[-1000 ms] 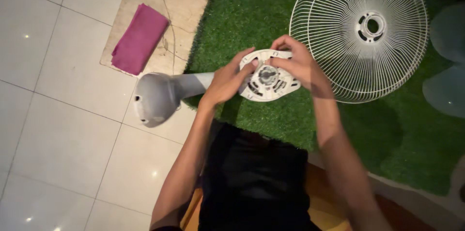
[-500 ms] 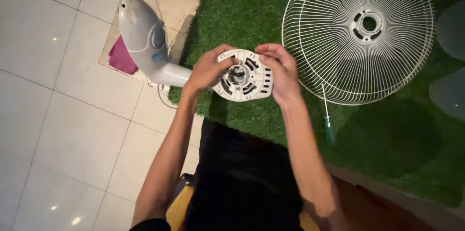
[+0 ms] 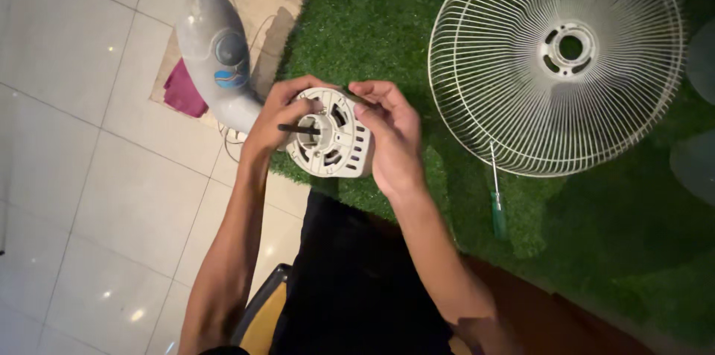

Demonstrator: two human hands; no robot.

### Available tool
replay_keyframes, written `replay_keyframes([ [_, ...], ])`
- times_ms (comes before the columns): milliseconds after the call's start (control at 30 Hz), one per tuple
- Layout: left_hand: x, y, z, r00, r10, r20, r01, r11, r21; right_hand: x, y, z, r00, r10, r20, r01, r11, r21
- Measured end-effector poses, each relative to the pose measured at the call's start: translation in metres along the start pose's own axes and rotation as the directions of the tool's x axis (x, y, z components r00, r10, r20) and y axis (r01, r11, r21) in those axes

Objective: The person uses a screwdriver to tighten screws on the motor housing of a pedestal fan. They then attach the front metal cage to the fan assembly, aligning and securing it in place.

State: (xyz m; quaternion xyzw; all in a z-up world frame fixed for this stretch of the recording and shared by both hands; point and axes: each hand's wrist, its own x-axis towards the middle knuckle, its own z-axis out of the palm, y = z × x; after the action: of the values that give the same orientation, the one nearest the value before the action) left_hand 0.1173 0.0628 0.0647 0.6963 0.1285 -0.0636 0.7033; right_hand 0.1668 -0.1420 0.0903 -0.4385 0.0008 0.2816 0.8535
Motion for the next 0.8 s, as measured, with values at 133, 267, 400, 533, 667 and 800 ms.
replay_keyframes([
  [133,-0.003,0.005,-0.017,1.000,0.006,0.022,-0.005,1.000,-0.020,-0.005,-0.008,0.027,0.999,-0.031,0.028,0.029,0.998,0.052],
  [267,-0.005,0.004,-0.028,0.999,0.002,0.039,0.001,0.996,-0.087,-0.010,-0.014,0.045,0.999,-0.031,0.024,0.030,0.998,0.052],
  [400,-0.006,-0.002,-0.037,0.999,0.008,0.046,-0.002,0.993,-0.122,-0.014,-0.017,0.058,0.998,-0.049,0.041,0.046,0.997,0.067],
  [533,-0.008,-0.007,-0.047,0.998,-0.001,0.070,0.019,0.963,-0.270,-0.020,-0.016,0.075,0.997,-0.067,0.048,0.065,0.997,0.050],
  [667,-0.005,-0.014,-0.057,0.997,0.023,0.080,0.003,0.951,-0.311,-0.027,-0.013,0.093,0.992,-0.097,0.082,0.093,0.995,0.048],
  [800,-0.010,-0.020,-0.066,0.989,0.101,0.108,-0.060,0.942,-0.330,-0.037,-0.009,0.109,0.976,-0.170,0.136,0.169,0.985,0.015],
])
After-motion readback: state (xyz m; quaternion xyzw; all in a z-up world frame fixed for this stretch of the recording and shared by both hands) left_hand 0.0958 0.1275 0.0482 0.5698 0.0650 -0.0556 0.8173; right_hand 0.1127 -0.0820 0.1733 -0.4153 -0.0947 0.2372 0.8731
